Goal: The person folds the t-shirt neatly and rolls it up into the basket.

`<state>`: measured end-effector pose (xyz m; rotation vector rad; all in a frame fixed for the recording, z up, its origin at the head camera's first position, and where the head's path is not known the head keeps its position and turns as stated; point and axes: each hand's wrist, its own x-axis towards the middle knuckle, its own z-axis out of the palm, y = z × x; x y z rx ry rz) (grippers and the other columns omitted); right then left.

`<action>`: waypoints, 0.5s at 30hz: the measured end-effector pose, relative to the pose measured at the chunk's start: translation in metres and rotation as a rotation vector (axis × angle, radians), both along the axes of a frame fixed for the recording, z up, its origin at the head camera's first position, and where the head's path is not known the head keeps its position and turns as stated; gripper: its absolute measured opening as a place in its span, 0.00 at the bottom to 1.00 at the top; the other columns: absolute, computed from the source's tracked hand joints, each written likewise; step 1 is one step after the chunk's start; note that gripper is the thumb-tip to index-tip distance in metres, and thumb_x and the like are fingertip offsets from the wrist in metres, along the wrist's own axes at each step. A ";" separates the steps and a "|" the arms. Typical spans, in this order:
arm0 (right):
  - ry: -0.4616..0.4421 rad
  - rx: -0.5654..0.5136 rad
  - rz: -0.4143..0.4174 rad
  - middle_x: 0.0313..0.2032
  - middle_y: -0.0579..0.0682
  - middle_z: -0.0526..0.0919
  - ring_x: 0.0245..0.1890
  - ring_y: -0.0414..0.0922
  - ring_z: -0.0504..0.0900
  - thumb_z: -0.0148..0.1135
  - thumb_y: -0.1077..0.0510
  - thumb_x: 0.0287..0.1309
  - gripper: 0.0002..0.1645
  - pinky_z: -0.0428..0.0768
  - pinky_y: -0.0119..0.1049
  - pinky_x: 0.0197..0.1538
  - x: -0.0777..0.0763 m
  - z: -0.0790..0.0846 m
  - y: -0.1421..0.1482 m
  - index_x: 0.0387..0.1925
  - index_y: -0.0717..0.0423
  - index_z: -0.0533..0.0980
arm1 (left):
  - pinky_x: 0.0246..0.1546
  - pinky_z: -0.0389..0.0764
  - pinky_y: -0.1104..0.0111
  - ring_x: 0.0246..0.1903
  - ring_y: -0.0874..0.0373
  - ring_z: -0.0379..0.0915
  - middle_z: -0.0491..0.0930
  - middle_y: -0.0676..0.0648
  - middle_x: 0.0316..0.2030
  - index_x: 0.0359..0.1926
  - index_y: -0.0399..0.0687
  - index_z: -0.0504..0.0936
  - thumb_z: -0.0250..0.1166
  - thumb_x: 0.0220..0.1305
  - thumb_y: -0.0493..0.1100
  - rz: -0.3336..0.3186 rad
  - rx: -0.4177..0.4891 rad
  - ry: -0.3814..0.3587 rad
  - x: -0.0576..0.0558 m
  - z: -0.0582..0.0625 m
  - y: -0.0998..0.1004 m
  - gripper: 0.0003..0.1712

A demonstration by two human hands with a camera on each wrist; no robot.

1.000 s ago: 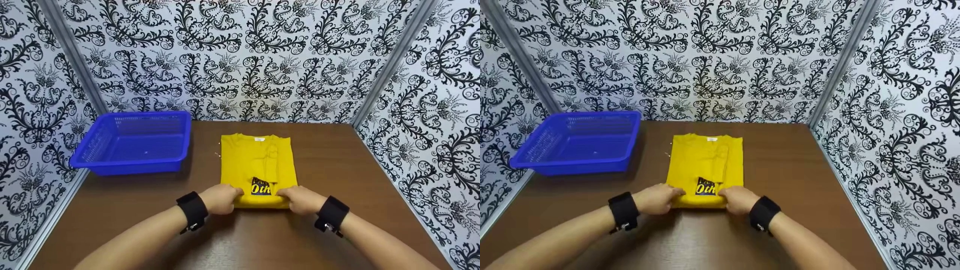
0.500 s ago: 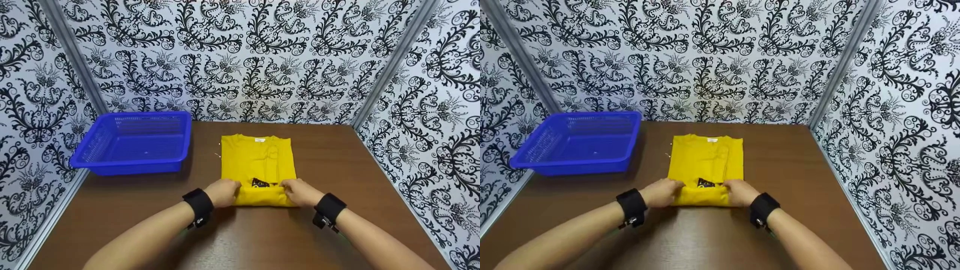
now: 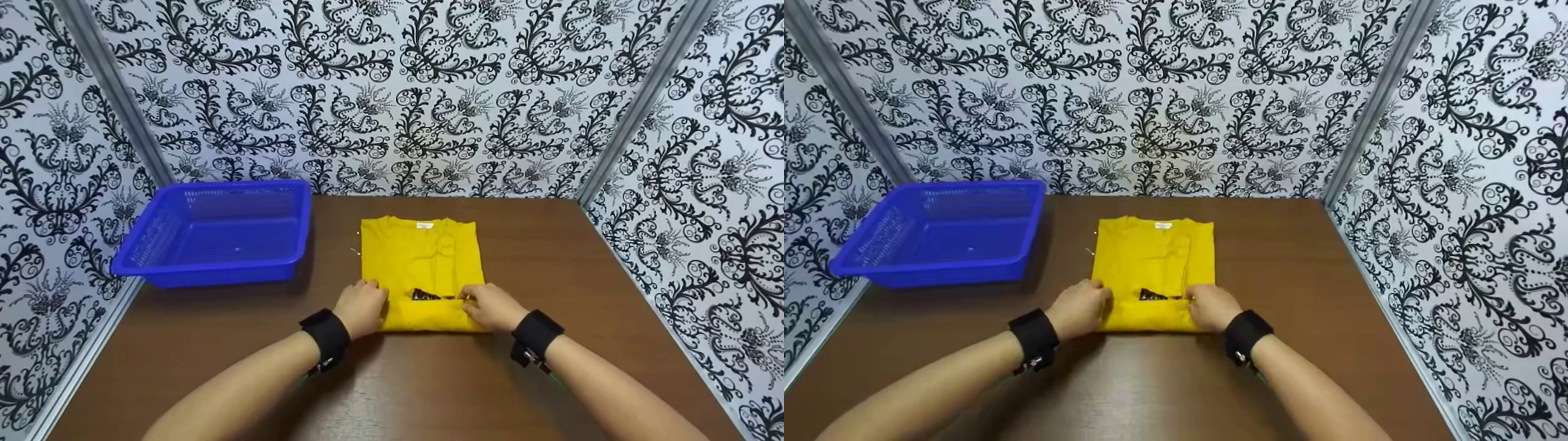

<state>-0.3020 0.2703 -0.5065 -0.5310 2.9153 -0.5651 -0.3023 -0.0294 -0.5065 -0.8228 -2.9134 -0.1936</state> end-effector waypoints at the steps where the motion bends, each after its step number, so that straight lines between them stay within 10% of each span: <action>1: 0.010 -0.005 0.000 0.44 0.50 0.85 0.42 0.45 0.82 0.61 0.57 0.64 0.09 0.80 0.46 0.48 0.000 0.000 0.000 0.45 0.51 0.82 | 0.35 0.79 0.51 0.36 0.45 0.77 0.79 0.43 0.35 0.35 0.48 0.83 0.72 0.47 0.44 -0.008 -0.005 0.008 -0.001 0.000 0.000 0.12; 11: 0.503 0.199 0.167 0.33 0.47 0.81 0.36 0.49 0.79 0.68 0.59 0.55 0.03 0.73 0.48 0.39 0.006 -0.005 -0.010 0.33 0.48 0.81 | 0.26 0.79 0.59 0.28 0.50 0.76 0.77 0.46 0.29 0.37 0.48 0.80 0.66 0.61 0.43 -0.201 -0.020 0.310 0.001 -0.004 0.000 0.05; 15: 0.612 0.217 0.267 0.29 0.49 0.79 0.30 0.47 0.78 0.69 0.63 0.53 0.06 0.77 0.41 0.33 0.014 -0.008 -0.016 0.30 0.51 0.80 | 0.19 0.78 0.61 0.25 0.52 0.75 0.77 0.47 0.29 0.38 0.48 0.80 0.67 0.58 0.38 -0.230 -0.023 0.317 0.012 -0.004 0.002 0.07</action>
